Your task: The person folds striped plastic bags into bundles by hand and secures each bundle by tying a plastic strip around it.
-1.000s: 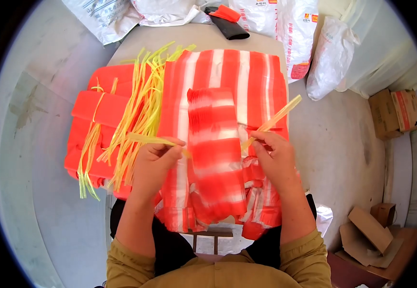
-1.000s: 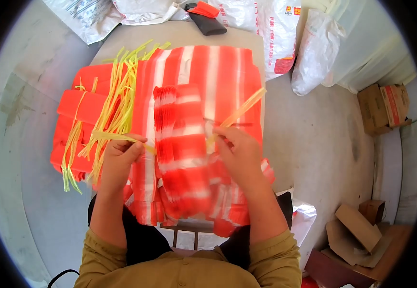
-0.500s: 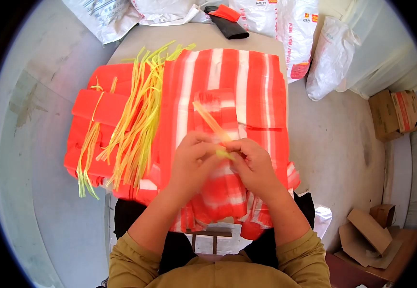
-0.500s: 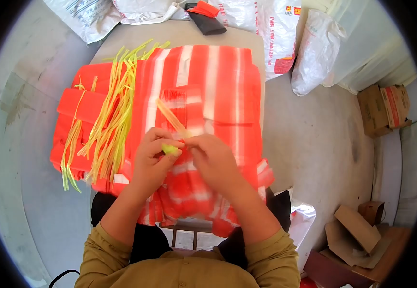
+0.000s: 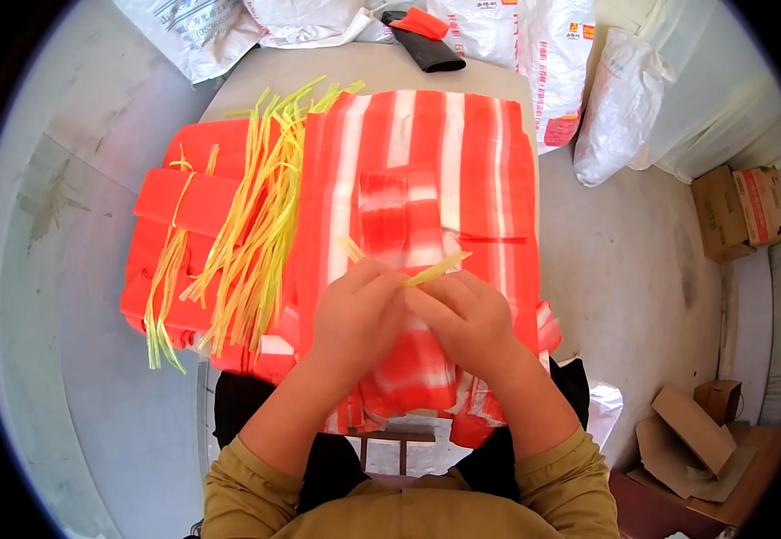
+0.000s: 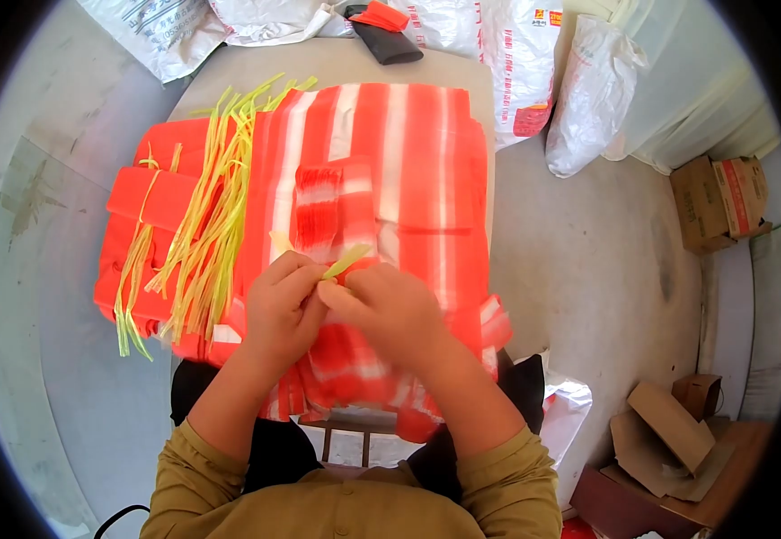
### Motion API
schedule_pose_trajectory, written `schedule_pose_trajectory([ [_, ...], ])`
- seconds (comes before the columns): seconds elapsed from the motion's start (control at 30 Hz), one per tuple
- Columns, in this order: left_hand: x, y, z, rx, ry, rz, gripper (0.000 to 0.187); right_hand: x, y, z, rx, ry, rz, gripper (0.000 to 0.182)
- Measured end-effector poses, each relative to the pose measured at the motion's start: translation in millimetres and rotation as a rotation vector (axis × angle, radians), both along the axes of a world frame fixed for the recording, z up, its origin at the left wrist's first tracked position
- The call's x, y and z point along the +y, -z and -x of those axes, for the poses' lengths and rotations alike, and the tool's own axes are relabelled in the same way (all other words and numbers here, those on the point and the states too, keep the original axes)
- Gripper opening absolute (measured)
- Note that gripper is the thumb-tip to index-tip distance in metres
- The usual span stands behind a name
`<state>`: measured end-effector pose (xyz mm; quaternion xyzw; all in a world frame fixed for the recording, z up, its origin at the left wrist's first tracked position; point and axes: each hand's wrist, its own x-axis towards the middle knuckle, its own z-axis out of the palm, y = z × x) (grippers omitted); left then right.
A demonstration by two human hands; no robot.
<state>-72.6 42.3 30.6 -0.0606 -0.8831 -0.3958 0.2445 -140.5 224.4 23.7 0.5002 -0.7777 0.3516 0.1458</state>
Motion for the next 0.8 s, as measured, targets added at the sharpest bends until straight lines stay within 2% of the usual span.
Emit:
schedule_pose_trajectory([
  [0.1,1.5,-4.0,-3.5,-0.026,0.010,0.116,0.019,-1.8,-3.4,-4.0,0.067,0.184,-0.034,0.033],
  [0.2,5.1,-6.8,-5.7,0.013,0.051,0.142,0.019,-1.2,-7.4,-2.1,-0.091,0.287,-0.102,0.026],
  [0.3,5.0,-4.2,-5.5,0.028,0.083,0.109,0.017,0.9,-2.9,2.5,-0.251,0.204,-0.003,0.016],
  [0.4,4.6,-6.8,-4.6,-0.080,0.069,-0.061,0.014,2.8,-3.0,10.2,-0.398,-0.012,0.087,0.009],
  [0.5,0.8,-3.3,-1.8,-0.098,0.092,-0.167,0.011,5.8,-14.9,11.0,-0.570,-0.131,0.029,0.018],
  [0.6,-1.7,-2.2,-0.7,-0.103,0.144,-0.197,0.012,4.9,-20.5,7.5,-0.487,-0.039,-0.050,0.009],
  [0.7,-4.6,-1.8,1.6,-0.044,0.127,-0.258,0.013,2.9,-12.8,3.3,-0.396,0.104,0.087,0.009],
  [0.8,-9.2,-10.1,-1.5,-0.114,0.015,-0.124,0.013,3.8,-5.3,12.9,-0.242,0.238,0.105,0.011],
])
